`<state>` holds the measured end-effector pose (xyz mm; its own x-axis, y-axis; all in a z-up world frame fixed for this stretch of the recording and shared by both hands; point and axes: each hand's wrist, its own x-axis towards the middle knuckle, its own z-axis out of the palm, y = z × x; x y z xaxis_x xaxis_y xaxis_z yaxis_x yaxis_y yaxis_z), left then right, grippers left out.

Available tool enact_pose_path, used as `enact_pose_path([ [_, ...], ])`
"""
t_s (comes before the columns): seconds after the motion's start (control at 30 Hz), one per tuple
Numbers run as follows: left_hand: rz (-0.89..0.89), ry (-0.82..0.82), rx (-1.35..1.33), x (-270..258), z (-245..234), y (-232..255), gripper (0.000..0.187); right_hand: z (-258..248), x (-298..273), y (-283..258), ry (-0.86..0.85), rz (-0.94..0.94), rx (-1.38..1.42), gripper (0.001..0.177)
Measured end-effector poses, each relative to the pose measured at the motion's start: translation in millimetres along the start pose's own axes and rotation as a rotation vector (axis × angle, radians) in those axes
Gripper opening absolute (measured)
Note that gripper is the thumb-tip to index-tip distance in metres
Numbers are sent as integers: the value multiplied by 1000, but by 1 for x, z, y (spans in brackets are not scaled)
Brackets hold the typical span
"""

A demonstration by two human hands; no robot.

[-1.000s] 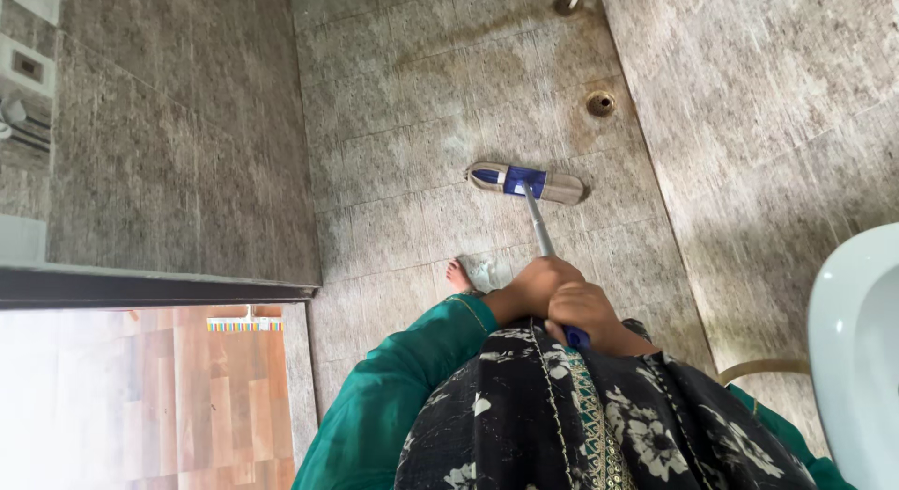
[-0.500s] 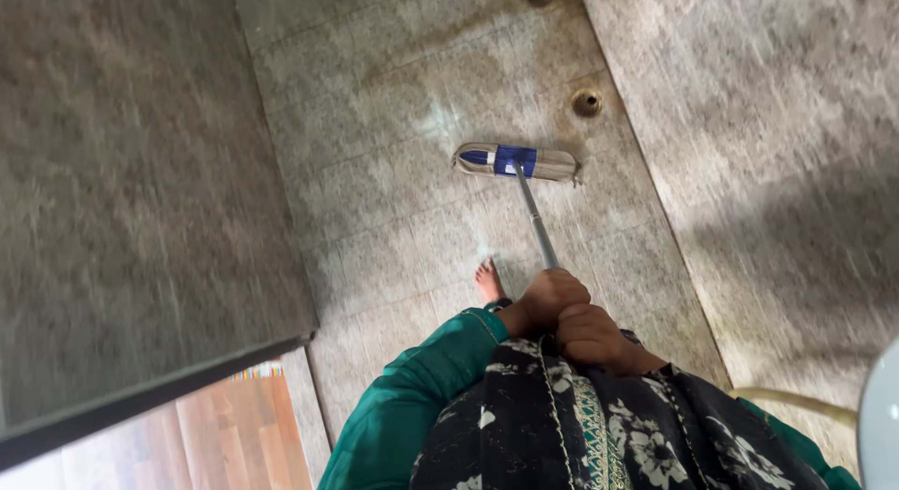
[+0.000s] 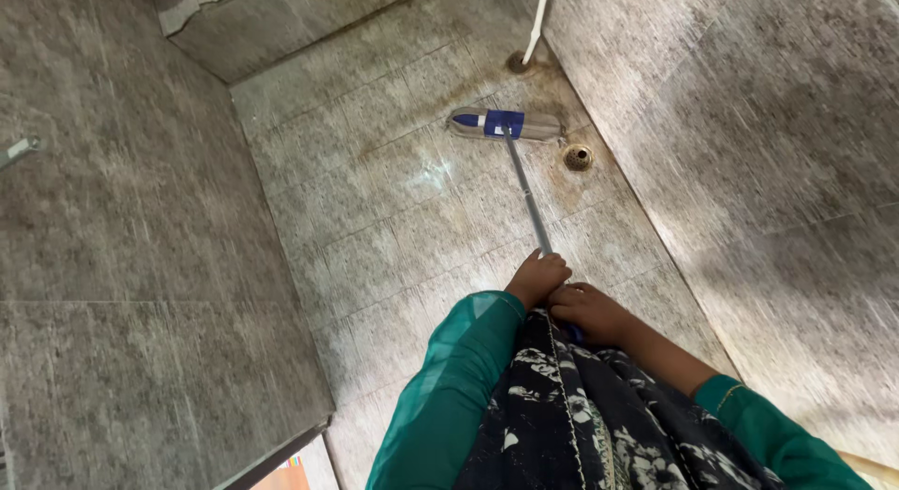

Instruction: The person cleans the bathroom floor using a squeegee. They push water across the tiled surface in multiple directions.

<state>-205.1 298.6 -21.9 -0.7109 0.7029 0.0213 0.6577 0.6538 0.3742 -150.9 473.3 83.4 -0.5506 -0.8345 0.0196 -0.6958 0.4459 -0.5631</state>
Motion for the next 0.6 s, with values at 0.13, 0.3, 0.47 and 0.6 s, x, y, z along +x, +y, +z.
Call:
enact_pose_path([
  [0.13, -70, -51, 54, -16, 17, 9, 14, 27, -10, -12, -20, 16, -68, 39],
  [0.3, -92, 15, 14, -35, -12, 57, 25, 6, -50, -63, 188, -20, -30, 23],
  [0.47, -210, 80, -28, -68, -37, 154, 26, -22, -115, -136, 439, -195, 82, 11],
  [0.6, -266, 91, -67, -107, -50, 225, 22, -29, -156, -178, 521, -380, 187, 12],
])
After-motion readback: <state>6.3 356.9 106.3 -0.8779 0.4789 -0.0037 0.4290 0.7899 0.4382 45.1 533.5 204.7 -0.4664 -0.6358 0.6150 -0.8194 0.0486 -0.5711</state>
